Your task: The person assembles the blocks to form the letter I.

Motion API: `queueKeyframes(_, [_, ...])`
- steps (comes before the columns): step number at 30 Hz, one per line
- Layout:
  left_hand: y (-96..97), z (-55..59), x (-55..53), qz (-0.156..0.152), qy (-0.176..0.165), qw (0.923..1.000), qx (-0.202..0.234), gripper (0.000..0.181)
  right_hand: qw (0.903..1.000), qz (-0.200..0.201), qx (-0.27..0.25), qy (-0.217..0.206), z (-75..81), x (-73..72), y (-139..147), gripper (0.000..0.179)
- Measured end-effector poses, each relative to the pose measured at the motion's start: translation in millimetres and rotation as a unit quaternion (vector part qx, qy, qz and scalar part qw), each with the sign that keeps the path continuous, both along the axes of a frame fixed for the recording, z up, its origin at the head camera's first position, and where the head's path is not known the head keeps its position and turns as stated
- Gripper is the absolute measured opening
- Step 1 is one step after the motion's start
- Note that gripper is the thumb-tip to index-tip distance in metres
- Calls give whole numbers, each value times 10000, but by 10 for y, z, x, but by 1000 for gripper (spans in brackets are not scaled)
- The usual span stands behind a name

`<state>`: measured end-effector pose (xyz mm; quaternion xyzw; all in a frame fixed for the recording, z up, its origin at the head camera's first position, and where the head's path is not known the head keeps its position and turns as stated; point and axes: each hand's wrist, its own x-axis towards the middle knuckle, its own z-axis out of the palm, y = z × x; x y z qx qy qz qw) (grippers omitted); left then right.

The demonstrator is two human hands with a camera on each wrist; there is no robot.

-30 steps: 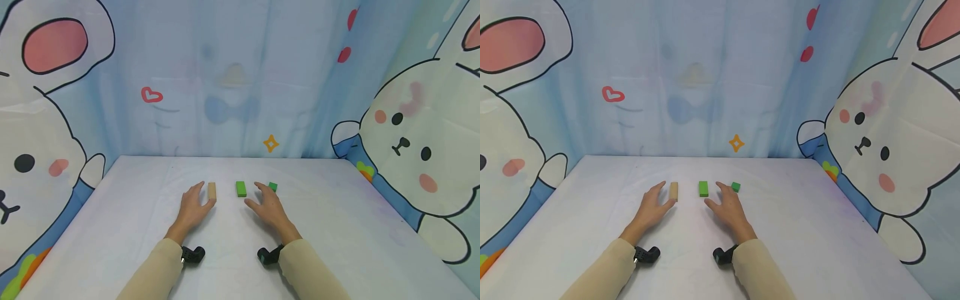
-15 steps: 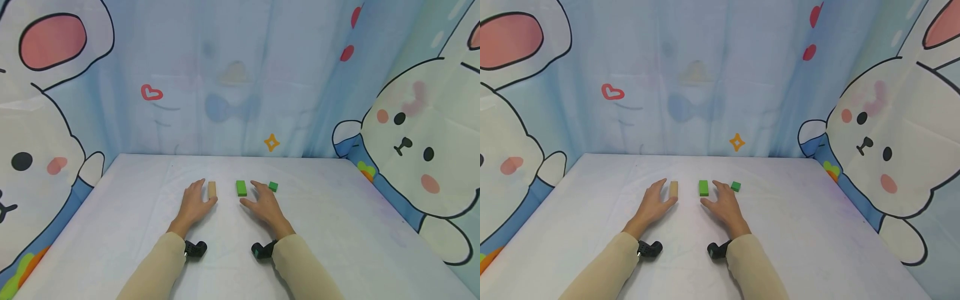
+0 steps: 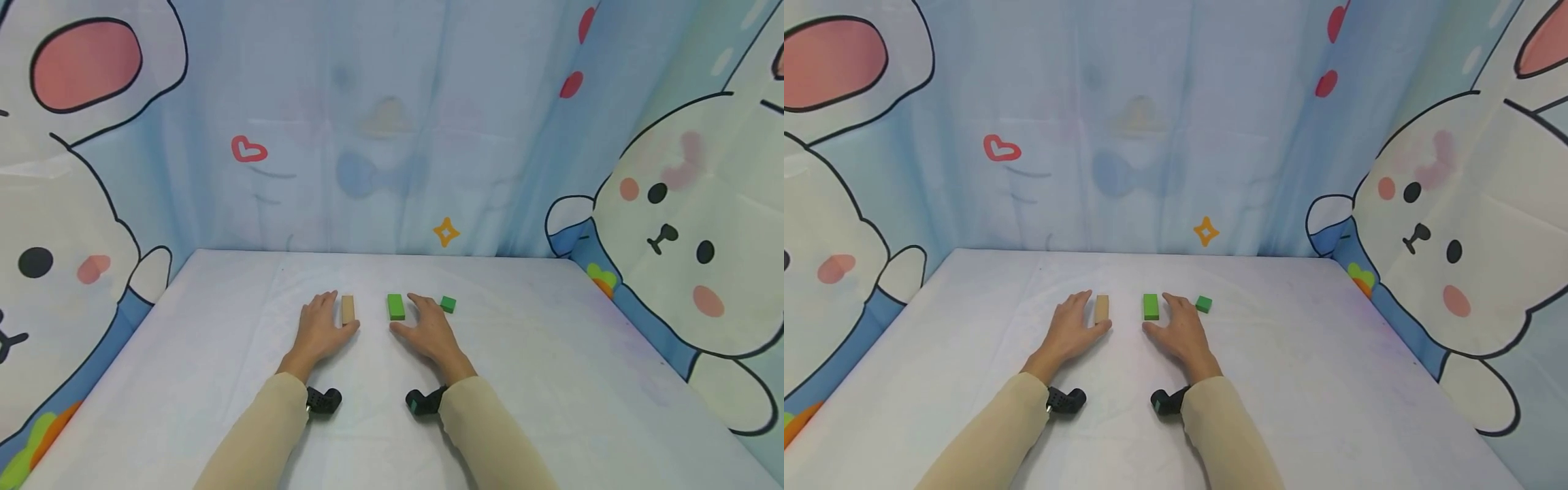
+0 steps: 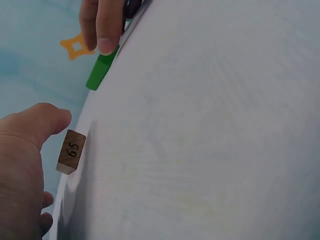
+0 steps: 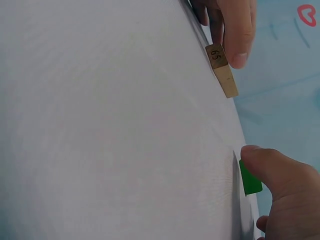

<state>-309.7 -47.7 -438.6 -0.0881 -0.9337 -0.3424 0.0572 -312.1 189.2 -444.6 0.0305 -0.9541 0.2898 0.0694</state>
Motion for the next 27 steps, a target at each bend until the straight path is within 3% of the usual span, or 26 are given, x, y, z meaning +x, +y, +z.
queueKeyframes(27, [21,-9,-70,-139,-214,9965,-790,84,9990,165,419,60,-33,-137,-14,80])
